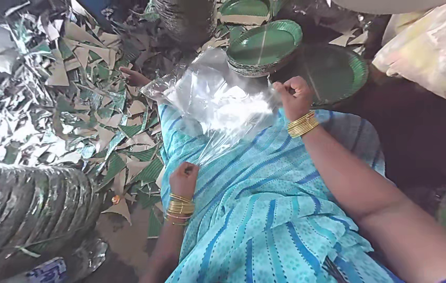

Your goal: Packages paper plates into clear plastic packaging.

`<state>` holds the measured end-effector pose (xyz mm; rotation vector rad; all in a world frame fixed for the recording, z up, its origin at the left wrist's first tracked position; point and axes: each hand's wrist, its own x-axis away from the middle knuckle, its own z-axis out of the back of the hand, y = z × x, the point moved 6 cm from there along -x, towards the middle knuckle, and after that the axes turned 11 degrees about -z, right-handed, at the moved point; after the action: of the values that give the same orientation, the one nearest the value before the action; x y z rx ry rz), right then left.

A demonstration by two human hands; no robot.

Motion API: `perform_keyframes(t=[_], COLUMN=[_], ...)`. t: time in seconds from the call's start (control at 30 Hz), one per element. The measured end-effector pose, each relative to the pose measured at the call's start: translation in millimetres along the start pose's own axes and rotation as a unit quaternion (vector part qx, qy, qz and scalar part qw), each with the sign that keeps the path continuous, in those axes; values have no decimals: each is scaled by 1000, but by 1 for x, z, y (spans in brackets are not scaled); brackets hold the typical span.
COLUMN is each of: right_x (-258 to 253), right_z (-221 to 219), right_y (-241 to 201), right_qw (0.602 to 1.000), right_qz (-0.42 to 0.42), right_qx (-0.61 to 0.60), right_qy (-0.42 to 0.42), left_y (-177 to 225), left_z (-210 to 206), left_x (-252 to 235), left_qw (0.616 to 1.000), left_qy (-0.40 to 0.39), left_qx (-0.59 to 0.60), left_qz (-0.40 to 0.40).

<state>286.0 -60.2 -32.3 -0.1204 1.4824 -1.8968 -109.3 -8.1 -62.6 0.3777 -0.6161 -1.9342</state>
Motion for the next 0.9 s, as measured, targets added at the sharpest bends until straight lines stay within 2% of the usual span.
perform_keyframes(t=[0.07, 0.1, 0.17, 0.23, 0.27, 0.33, 0.4, 0.5, 0.6, 0.7, 0.73, 0.8, 0.9], right_x=[13, 22, 46, 68, 77, 90, 95, 101, 118, 118, 107, 71, 17], right_z=[-11, -18, -34, -47, -51, -52, -46, -42, -58, -81, -82, -76, -52], right_y=[-16, -25, -44, -63, -71, -83, -87, -82, -80, -74, -72, -69, -70], right_qw=[998, 995, 981, 959, 949, 936, 935, 941, 918, 873, 879, 917, 951], right_qz=[41, 82, 160, 216, 240, 276, 280, 251, 240, 185, 154, 127, 213], right_qx=[5, 3, -9, -9, -8, -4, -1, 7, 39, 149, 167, 179, 204], right_qy=[-39, -53, -106, -183, -207, -220, -216, -228, -314, -427, -419, -333, -91], left_y=[11, 27, 70, 116, 134, 147, 138, 115, 104, 93, 92, 93, 94], left_z=[7, 11, 17, 13, 7, -10, -21, -9, 13, 35, 46, 72, 100], left_x=[7, 10, 15, 10, 3, -22, -56, -93, -96, -97, -98, -96, -81], left_qw=[998, 991, 948, 908, 898, 901, 924, 953, 951, 938, 935, 926, 898], left_qy=[19, 59, 135, 130, 108, 62, 26, -2, 73, 144, 160, 203, 290], left_qx=[-8, -7, -9, -25, -56, -129, -179, -185, -160, -144, -153, -177, -193], left_qz=[-52, -123, -287, -397, -422, -409, -338, -238, -253, -279, -278, -264, -270])
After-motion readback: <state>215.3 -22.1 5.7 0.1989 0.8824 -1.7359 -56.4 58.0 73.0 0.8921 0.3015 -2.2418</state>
